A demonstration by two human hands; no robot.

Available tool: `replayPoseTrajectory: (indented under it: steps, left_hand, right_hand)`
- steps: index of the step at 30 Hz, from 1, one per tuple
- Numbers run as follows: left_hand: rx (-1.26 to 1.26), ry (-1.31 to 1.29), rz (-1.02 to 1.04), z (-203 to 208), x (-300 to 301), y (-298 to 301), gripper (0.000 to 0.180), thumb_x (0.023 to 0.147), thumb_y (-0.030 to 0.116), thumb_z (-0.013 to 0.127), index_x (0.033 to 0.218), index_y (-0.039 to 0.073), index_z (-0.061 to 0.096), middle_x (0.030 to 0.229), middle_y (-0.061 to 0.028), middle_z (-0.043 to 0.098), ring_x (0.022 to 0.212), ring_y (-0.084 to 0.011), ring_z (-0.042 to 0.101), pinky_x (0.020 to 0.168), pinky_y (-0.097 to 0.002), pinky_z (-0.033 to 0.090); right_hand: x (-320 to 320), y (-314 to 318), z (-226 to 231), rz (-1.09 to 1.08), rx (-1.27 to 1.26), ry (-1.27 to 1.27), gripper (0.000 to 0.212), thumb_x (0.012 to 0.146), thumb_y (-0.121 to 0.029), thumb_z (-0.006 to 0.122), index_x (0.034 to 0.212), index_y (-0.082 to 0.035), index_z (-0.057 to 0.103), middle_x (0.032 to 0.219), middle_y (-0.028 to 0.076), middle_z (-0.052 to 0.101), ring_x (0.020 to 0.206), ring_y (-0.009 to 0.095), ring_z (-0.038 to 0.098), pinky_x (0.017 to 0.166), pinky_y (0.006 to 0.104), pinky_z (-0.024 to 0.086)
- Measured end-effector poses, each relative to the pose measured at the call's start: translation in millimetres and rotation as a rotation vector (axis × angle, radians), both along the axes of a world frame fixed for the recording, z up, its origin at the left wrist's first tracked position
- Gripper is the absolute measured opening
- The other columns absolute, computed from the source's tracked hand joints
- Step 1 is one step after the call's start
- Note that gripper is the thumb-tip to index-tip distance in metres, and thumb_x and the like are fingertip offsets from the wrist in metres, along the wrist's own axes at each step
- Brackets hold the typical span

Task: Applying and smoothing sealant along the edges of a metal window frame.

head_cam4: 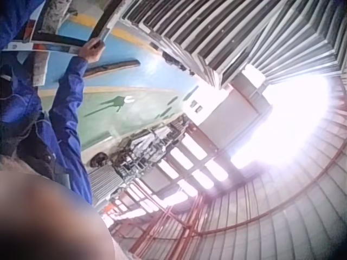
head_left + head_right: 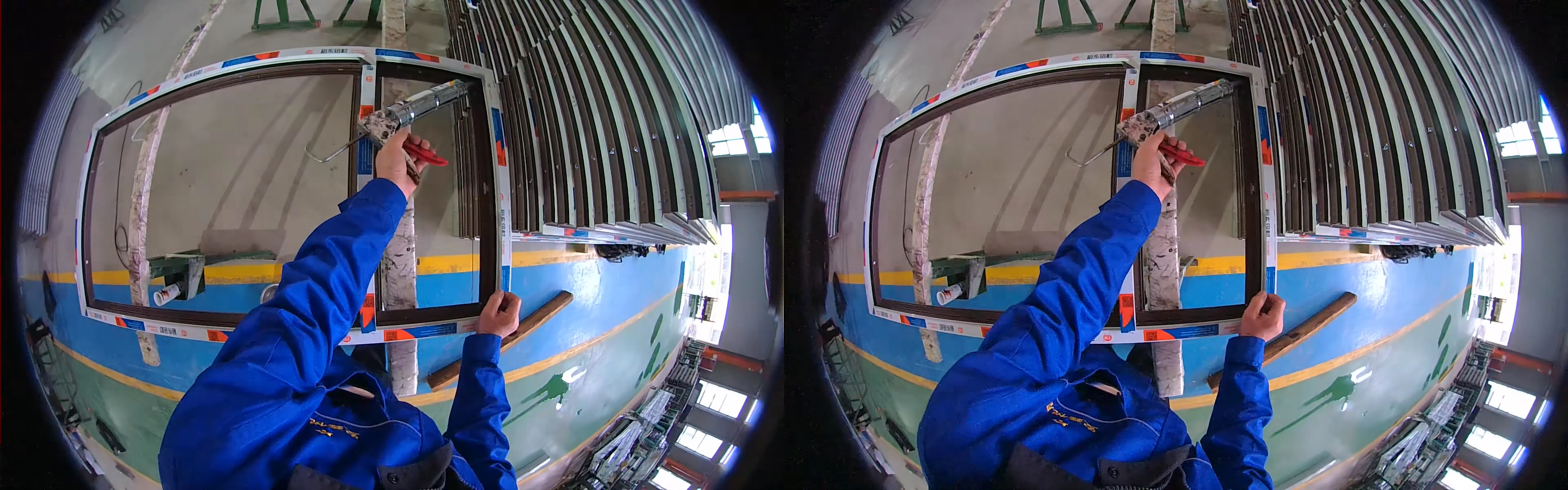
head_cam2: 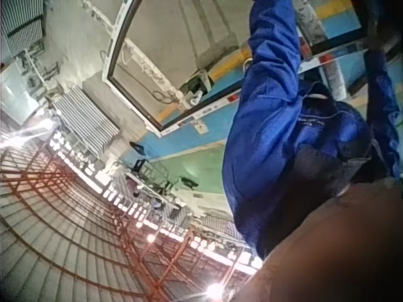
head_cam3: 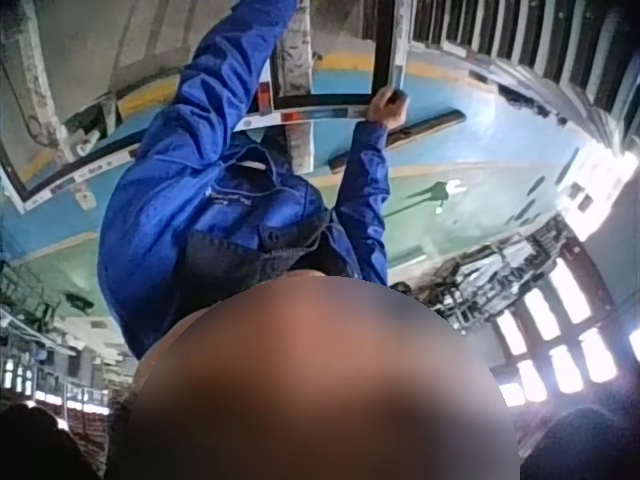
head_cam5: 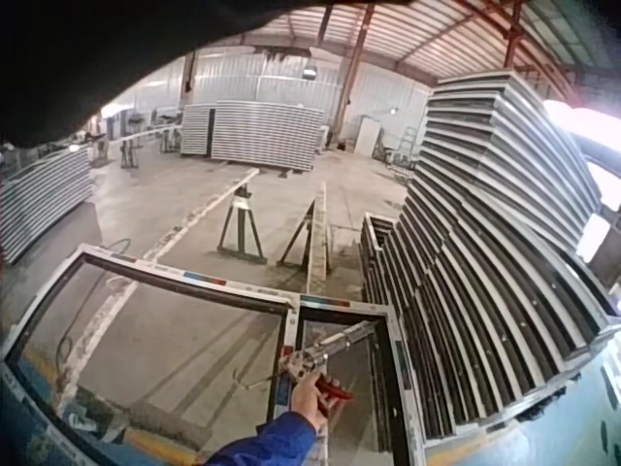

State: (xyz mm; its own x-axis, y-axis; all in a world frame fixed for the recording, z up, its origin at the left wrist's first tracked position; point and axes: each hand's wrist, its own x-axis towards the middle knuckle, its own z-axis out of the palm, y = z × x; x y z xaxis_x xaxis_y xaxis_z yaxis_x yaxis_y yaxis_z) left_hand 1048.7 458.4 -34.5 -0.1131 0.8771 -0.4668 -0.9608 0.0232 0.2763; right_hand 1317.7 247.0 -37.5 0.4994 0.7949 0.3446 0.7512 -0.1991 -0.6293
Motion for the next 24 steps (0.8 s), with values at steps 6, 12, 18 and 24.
replayPoseTrajectory:
  steps: [6,12,18,24]
  left_hand:
    - [-0.005,0.005,0.007,-2.7,-1.6,-0.5,0.019,0.087,0.022,0.057,0.078,0.007,0.054,0.076,-0.0049,0.058,0.075,-0.0199,0.061,0.075,-0.0405,0.055]
    - [-0.004,0.025,-0.012,-4.0,-0.1,-2.8,0.018,0.087,0.022,0.056,0.078,0.007,0.054,0.076,-0.0046,0.058,0.074,-0.0194,0.061,0.075,-0.0403,0.055]
    - [0.022,0.011,-0.006,-5.6,-0.3,2.3,0.013,0.088,0.019,0.054,0.084,0.008,0.049,0.076,-0.0057,0.055,0.072,-0.0224,0.06,0.071,-0.0433,0.054]
    - [0.018,0.041,0.001,-4.5,-0.2,3.6,0.012,0.087,0.019,0.054,0.083,0.008,0.049,0.076,-0.0057,0.055,0.071,-0.0223,0.059,0.07,-0.0429,0.054]
  right_hand:
    - [-2.7,0.5,2.8,0.011,-0.004,0.024,0.014,0.084,-0.016,0.063,0.082,-0.002,0.059,0.066,0.006,0.057,0.059,0.013,0.053,0.056,0.0273,0.046]
    - [-1.0,-0.1,2.4,0.016,-0.004,0.019,0.014,0.084,-0.015,0.063,0.082,-0.002,0.059,0.065,0.004,0.057,0.058,0.012,0.051,0.056,0.0271,0.046]
    - [0.2,0.5,0.2,0.008,0.004,0.025,0.011,0.083,-0.013,0.064,0.082,-0.003,0.059,0.065,0.007,0.059,0.056,0.017,0.056,0.056,0.0296,0.048]
    - [0.3,0.9,1.3,0.007,0.019,0.001,0.011,0.082,-0.013,0.064,0.081,-0.004,0.059,0.064,0.008,0.059,0.055,0.018,0.057,0.055,0.0303,0.048]
